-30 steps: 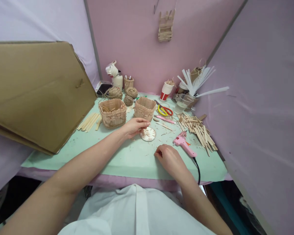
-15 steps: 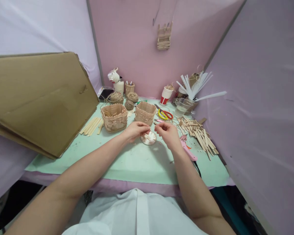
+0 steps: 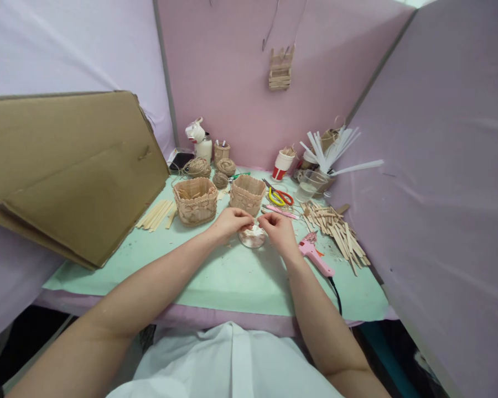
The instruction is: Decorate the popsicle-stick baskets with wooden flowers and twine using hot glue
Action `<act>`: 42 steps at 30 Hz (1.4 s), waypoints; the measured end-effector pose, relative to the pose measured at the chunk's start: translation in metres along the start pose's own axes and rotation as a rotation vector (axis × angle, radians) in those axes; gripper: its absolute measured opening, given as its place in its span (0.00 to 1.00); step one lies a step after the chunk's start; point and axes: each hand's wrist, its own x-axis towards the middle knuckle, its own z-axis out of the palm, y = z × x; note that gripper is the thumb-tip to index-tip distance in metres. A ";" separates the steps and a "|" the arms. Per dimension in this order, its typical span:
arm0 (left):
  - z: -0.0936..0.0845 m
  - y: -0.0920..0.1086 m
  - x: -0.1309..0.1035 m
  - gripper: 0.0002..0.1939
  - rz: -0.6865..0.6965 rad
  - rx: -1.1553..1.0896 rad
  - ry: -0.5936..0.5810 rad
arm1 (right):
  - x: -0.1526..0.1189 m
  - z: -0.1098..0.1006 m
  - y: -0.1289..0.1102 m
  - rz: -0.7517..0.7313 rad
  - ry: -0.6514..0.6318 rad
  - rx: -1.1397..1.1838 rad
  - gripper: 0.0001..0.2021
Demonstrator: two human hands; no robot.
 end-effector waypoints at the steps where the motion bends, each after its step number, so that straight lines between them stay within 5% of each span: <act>1: 0.000 0.000 0.000 0.03 0.001 0.004 0.002 | 0.000 0.000 0.001 -0.002 -0.003 0.000 0.09; 42: 0.002 0.001 -0.002 0.04 -0.077 -0.139 -0.023 | -0.004 0.005 0.000 0.109 0.008 0.059 0.11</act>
